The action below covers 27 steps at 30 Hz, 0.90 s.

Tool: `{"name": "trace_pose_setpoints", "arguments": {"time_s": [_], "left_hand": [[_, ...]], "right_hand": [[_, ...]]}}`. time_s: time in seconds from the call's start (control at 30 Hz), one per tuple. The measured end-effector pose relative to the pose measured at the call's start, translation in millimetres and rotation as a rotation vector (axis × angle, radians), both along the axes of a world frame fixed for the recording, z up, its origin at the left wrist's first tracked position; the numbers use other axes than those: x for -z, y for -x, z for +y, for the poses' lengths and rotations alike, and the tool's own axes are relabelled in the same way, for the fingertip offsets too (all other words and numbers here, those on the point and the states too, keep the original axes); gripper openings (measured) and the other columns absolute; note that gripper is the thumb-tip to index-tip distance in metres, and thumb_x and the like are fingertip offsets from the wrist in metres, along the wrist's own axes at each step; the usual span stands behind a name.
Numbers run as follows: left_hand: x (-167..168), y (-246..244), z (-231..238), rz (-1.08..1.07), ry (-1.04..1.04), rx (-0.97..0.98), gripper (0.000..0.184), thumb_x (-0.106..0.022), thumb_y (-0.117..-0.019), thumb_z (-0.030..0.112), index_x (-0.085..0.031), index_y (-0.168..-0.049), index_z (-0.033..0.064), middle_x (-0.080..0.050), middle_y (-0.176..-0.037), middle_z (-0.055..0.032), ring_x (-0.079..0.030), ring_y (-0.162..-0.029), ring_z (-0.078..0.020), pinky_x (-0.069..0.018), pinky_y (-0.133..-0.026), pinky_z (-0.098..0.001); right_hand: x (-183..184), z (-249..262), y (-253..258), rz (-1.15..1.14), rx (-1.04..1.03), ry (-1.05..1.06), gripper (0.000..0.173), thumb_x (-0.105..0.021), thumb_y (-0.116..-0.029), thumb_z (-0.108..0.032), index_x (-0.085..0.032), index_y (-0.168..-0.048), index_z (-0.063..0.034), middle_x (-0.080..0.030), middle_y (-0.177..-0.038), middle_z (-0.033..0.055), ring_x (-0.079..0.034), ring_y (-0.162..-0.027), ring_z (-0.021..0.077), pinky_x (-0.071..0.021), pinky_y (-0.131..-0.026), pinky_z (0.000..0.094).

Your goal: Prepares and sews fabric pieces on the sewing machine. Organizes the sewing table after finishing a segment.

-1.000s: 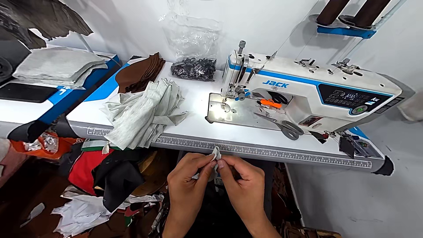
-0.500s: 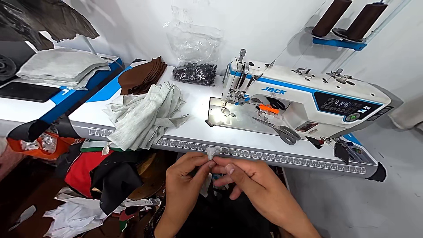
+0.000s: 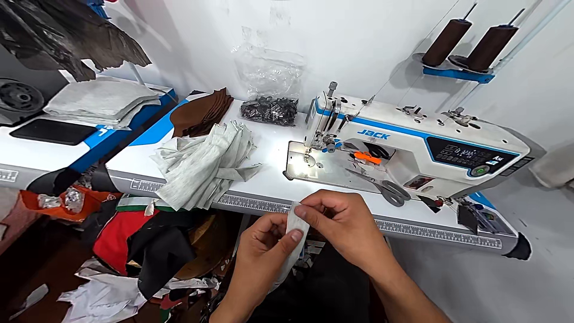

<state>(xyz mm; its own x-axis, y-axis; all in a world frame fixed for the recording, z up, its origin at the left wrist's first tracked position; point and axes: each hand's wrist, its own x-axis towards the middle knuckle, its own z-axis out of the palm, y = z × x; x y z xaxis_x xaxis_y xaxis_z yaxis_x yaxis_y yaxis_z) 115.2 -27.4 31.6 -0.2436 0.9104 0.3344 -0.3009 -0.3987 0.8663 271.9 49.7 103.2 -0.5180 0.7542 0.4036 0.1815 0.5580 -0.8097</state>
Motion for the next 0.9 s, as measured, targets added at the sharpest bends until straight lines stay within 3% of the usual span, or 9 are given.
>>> {"name": "trace_pose_setpoints", "arguments": {"time_s": [0.17, 0.3, 0.37, 0.5, 0.63, 0.7, 0.73, 0.8, 0.9], "left_hand": [[5, -4, 4, -0.038, 0.052, 0.002, 0.015, -0.071, -0.0964, 0.016, -0.074, -0.099, 0.0015, -0.072, -0.087, -0.0074, -0.068, -0.077, -0.0094, -0.0588, -0.071, -0.0233], [10, -2, 9, -0.002, 0.056, -0.029, 0.019, -0.064, -0.1010, 0.018, -0.074, -0.097, 0.0027, -0.070, -0.082, -0.0071, -0.068, -0.071, -0.0113, -0.0593, -0.067, -0.0251], [15, 2, 17, 0.177, 0.012, -0.130, 0.021, -0.061, -0.1023, 0.018, -0.075, -0.095, 0.0045, -0.070, -0.081, -0.0034, -0.066, -0.069, -0.0081, -0.0563, -0.062, -0.0210], [19, 20, 65, 0.800, -0.010, -0.294, 0.016, -0.065, -0.0987, 0.026, -0.077, -0.098, 0.0165, -0.067, -0.079, 0.0083, -0.059, -0.063, -0.0010, -0.0515, -0.056, -0.0199], [16, 18, 146, 1.109, 0.099, -0.202, 0.024, -0.069, -0.0980, 0.020, -0.071, -0.119, 0.0096, -0.065, -0.069, -0.0012, -0.058, -0.054, -0.0158, -0.0517, -0.052, -0.0398], [19, 16, 179, 1.216, 0.123, -0.156, 0.024, -0.068, -0.0986, 0.019, -0.068, -0.119, 0.0077, -0.064, -0.067, -0.0047, -0.060, -0.054, -0.0226, -0.0506, -0.051, -0.0469], [20, 15, 193, 1.259, 0.139, -0.134, 0.021, -0.068, -0.0983, 0.019, -0.069, -0.116, 0.0074, -0.064, -0.067, -0.0065, -0.061, -0.055, -0.0258, -0.0505, -0.051, -0.0501], [22, 15, 216, 1.338, 0.179, -0.101, 0.017, -0.069, -0.0978, 0.020, -0.070, -0.110, 0.0085, -0.065, -0.069, -0.0083, -0.063, -0.059, -0.0292, -0.0512, -0.053, -0.0532], [26, 16, 243, 1.444, 0.190, -0.105, 0.010, -0.070, -0.0965, 0.021, -0.074, -0.102, 0.0134, -0.066, -0.074, -0.0048, -0.065, -0.064, -0.0249, -0.0525, -0.056, -0.0498]], "right_hand": [[5, 2, 1, 0.037, 0.099, -0.107, 0.012, -0.073, -0.0959, -0.027, -0.077, -0.094, -0.0162, -0.067, -0.072, -0.0064, -0.060, -0.058, 0.0045, -0.0485, -0.048, 0.0185], [13, 9, -8, 0.032, 0.094, -0.015, 0.014, -0.069, -0.0985, -0.028, -0.078, -0.099, -0.0167, -0.071, -0.075, -0.0040, -0.064, -0.062, 0.0071, -0.0519, -0.052, 0.0202], [24, 16, -14, 0.047, 0.090, 0.086, 0.014, -0.068, -0.0990, -0.024, -0.078, -0.102, -0.0144, -0.072, -0.076, -0.0005, -0.065, -0.062, 0.0087, -0.0534, -0.054, 0.0203], [56, 51, -22, 0.048, 0.139, 0.288, 0.015, -0.066, -0.1008, -0.019, -0.077, -0.103, -0.0088, -0.072, -0.076, 0.0019, -0.063, -0.061, 0.0089, -0.0517, -0.055, 0.0220], [85, 121, -24, -0.105, 0.292, 0.285, 0.020, -0.065, -0.1023, -0.024, -0.075, -0.098, -0.0066, -0.072, -0.075, 0.0002, -0.061, -0.058, 0.0083, -0.0488, -0.055, 0.0267], [97, 153, -25, -0.214, 0.357, 0.160, 0.023, -0.065, -0.1020, -0.027, -0.074, -0.093, -0.0083, -0.067, -0.070, 0.0011, -0.058, -0.057, 0.0121, -0.0468, -0.054, 0.0337], [103, 169, -25, -0.274, 0.376, 0.075, 0.023, -0.067, -0.1010, -0.028, -0.073, -0.090, -0.0090, -0.064, -0.071, 0.0023, -0.058, -0.060, 0.0150, -0.0477, -0.056, 0.0380], [113, 199, -24, -0.400, 0.381, -0.078, 0.023, -0.071, -0.0972, -0.030, -0.073, -0.087, -0.0097, -0.064, -0.084, 0.0060, -0.063, -0.079, 0.0224, -0.0530, -0.069, 0.0454], [122, 230, -23, -0.493, 0.363, -0.157, 0.030, -0.076, -0.0907, -0.036, -0.071, -0.079, -0.0097, -0.066, -0.093, 0.0106, -0.062, -0.096, 0.0322, -0.0503, -0.081, 0.0541]]}}
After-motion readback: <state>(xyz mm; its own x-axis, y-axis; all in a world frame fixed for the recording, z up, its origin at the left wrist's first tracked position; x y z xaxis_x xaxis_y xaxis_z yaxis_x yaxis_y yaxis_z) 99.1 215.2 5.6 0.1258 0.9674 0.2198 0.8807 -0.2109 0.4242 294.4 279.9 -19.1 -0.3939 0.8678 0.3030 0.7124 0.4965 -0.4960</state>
